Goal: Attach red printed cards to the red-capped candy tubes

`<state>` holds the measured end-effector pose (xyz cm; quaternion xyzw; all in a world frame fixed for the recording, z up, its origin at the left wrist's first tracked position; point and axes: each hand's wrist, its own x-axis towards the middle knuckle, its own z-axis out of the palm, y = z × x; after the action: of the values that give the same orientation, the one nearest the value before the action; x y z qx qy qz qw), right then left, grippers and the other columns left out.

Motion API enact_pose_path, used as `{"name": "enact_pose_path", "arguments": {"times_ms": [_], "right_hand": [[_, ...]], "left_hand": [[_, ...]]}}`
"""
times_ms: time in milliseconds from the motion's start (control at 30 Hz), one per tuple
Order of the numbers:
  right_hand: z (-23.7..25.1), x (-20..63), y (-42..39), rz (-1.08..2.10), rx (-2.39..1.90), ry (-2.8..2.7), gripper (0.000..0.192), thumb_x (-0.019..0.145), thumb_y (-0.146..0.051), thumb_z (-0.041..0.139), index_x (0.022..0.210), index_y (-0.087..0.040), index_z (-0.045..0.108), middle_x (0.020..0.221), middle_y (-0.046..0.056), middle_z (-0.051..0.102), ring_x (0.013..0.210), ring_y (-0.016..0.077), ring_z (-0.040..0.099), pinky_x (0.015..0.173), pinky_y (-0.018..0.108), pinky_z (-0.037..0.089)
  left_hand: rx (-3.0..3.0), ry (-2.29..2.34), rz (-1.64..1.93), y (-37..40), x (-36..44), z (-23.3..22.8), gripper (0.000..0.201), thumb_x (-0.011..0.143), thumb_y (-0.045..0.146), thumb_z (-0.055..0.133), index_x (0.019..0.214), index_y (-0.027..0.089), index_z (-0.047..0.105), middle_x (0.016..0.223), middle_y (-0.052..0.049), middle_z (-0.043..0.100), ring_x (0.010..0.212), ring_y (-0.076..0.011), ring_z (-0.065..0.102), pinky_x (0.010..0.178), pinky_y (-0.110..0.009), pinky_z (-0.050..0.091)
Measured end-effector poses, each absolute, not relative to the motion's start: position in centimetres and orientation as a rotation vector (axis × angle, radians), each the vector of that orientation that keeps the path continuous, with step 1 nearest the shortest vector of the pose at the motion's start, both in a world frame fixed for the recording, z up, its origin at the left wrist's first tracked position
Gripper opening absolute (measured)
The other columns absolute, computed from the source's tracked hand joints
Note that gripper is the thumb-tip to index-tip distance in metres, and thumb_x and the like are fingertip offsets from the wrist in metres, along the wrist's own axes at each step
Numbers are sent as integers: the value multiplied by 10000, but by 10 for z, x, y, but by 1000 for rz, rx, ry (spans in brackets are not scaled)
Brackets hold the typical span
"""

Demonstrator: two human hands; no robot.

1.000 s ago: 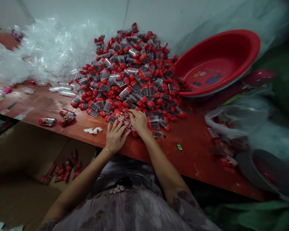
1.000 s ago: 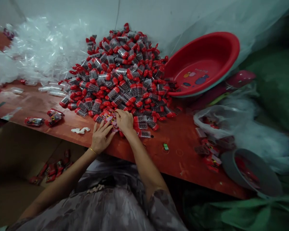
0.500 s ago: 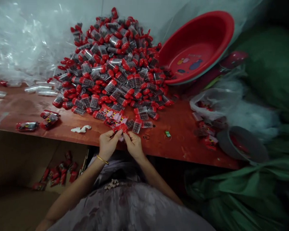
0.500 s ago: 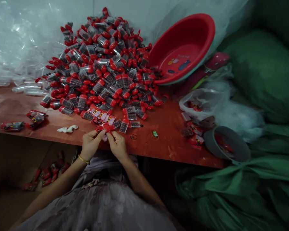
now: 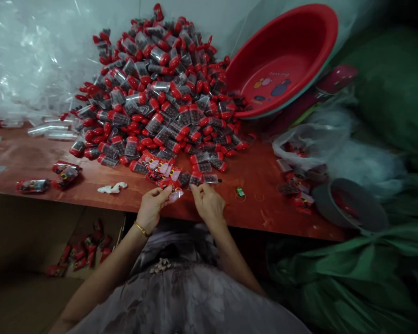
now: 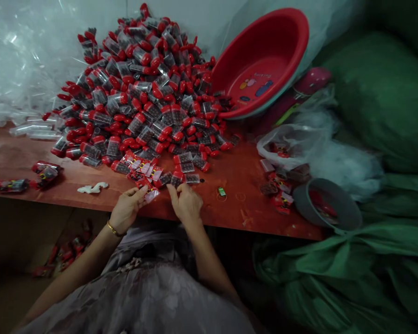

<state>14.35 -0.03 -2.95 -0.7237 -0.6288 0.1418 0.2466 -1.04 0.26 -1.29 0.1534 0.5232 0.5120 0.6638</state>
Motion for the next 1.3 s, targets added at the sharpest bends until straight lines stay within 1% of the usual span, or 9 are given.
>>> {"name": "enact_pose_path", "arguments": {"times_ms": [100,233,367,433,500,700,933,1167,1300], "right_hand": [[-32,147,12,273,-2234,-1709,435,839,-578,453,798,-171,598,747,86,655,699,200,603,581,267,322],[-40,151,19,351,-2142,-1645,295,825,-471,520,850,-184,582,768,65,657,723,193,610,614,268,366],[-38,168,3,801,-1686,-1353,273,801,-463,521,854,-196,517,703,14,643,566,137,568,553,253,416],[-29,175,-11,1047,-1463,-1232,276,791,-471,536,847,-202,505,669,-1,639,504,118,537,486,232,409],[-18,178,-27,1168,-1371,-1231,238,790,-436,556,826,-203,527,615,-17,613,474,108,509,442,215,381],[4,164,-46,999,-1367,-1485,101,759,-291,581,754,-191,594,601,-34,545,525,93,477,513,216,385],[-8,154,-38,1263,-1375,-1271,221,796,-406,540,788,-189,579,550,-41,541,430,83,435,411,201,341],[-18,143,-36,1183,-1346,-1284,231,813,-416,534,814,-187,570,574,-48,514,421,65,409,414,196,351],[-24,134,-36,1054,-1361,-1302,238,835,-418,514,862,-191,578,609,-36,517,475,76,452,440,197,372]], "left_hand": [[289,1150,1113,6,-9,-9,400,450,329,856,643,140,561,668,3,662,595,-109,620,587,-231,499],[232,1074,1071,7,-9,-2,373,511,328,834,732,148,592,703,-3,671,620,-122,627,613,-256,505],[217,1063,1076,6,-13,2,346,536,326,825,716,147,591,648,15,647,576,-109,602,626,-263,496],[237,1077,1087,6,-14,1,357,519,330,834,665,144,566,619,22,630,547,-95,584,614,-248,481],[267,1089,1089,5,-13,0,388,487,348,846,642,139,558,615,15,631,554,-95,586,604,-235,469],[309,1093,1057,1,-6,0,396,474,385,841,661,130,603,692,-21,675,633,-116,624,625,-233,482],[434,1134,1133,-4,-7,2,394,454,401,837,597,108,617,602,11,618,566,-88,563,584,-230,486],[404,1064,1176,-6,1,2,426,423,377,855,709,118,675,610,12,642,521,-68,542,536,-197,454],[404,1028,1174,-11,8,-3,389,451,375,849,690,122,675,570,17,623,499,-57,517,534,-187,433]]}}
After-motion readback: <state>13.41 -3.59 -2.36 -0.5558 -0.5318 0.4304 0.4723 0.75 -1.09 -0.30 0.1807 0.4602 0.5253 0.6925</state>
